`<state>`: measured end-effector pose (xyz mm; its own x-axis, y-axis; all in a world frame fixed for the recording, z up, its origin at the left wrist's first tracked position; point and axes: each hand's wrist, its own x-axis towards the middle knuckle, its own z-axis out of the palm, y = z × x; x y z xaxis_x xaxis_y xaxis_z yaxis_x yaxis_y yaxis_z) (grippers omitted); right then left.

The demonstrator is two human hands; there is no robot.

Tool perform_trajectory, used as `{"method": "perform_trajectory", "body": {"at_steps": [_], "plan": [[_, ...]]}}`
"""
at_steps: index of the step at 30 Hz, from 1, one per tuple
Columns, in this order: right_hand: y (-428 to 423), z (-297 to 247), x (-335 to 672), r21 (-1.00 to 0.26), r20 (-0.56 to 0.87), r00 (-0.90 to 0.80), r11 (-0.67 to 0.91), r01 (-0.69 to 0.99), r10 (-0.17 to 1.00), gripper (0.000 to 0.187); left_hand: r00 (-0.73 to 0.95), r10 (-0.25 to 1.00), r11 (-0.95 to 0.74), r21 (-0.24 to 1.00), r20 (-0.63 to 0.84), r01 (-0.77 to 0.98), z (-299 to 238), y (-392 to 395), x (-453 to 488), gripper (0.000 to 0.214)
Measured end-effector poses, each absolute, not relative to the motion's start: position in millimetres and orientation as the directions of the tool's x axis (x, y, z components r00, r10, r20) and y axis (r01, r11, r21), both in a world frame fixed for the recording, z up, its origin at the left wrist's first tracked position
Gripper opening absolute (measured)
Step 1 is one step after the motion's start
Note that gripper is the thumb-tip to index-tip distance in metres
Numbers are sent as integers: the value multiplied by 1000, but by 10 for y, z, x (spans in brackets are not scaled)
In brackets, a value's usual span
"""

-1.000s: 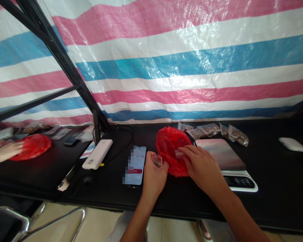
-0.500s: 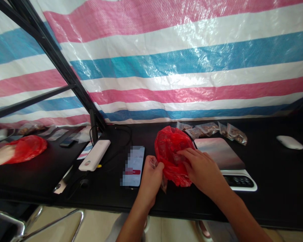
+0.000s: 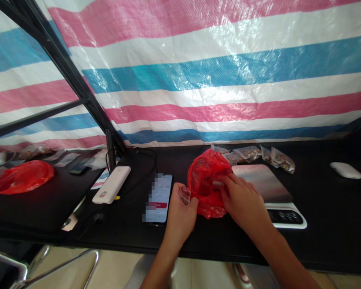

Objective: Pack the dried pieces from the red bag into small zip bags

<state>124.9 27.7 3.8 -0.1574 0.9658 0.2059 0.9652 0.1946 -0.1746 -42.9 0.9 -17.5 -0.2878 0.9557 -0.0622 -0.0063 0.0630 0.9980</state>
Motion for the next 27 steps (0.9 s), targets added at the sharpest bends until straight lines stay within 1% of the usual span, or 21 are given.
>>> {"method": "perform_trajectory", "body": {"at_steps": [3, 5, 8, 10, 13, 16, 19, 22, 25, 27], "plan": [[277, 38, 1239, -209, 182, -167, 204, 956, 969, 31, -154, 988, 4, 1000, -4, 2, -160, -4, -438, 25], [274, 55, 1233, -235, 156, -165, 198, 952, 974, 30, -68, 998, -11, 999, 8, -52, -115, -16, -437, 26], [276, 79, 1215, -248, 136, -149, 180, 952, 979, 27, 35, 998, 62, 979, -56, -196, -10, -34, -414, 30], [283, 79, 1201, -236, 140, -145, 175, 956, 980, 25, 56, 991, 127, 965, -118, -228, 49, -43, -394, 28], [298, 54, 1189, -223, 151, -171, 202, 954, 974, 25, 32, 986, 167, 957, -164, -239, 78, -48, -375, 25], [307, 28, 1187, -261, 164, -225, 262, 929, 960, 30, -16, 985, 164, 949, -175, -268, 51, -35, -373, 23], [306, 27, 1185, -334, 170, -242, 287, 898, 955, 34, -44, 983, 155, 937, -177, -313, 8, -8, -385, 23], [302, 52, 1200, -438, 178, -229, 286, 852, 957, 36, -74, 978, 155, 922, -194, -355, -32, 24, -405, 23], [306, 78, 1255, -527, 187, -204, 273, 805, 961, 35, -174, 966, 129, 943, -189, -307, -57, 53, -430, 24], [312, 83, 1304, -556, 212, -199, 285, 781, 957, 35, -231, 960, 101, 963, -161, -250, -60, 66, -448, 27]]}}
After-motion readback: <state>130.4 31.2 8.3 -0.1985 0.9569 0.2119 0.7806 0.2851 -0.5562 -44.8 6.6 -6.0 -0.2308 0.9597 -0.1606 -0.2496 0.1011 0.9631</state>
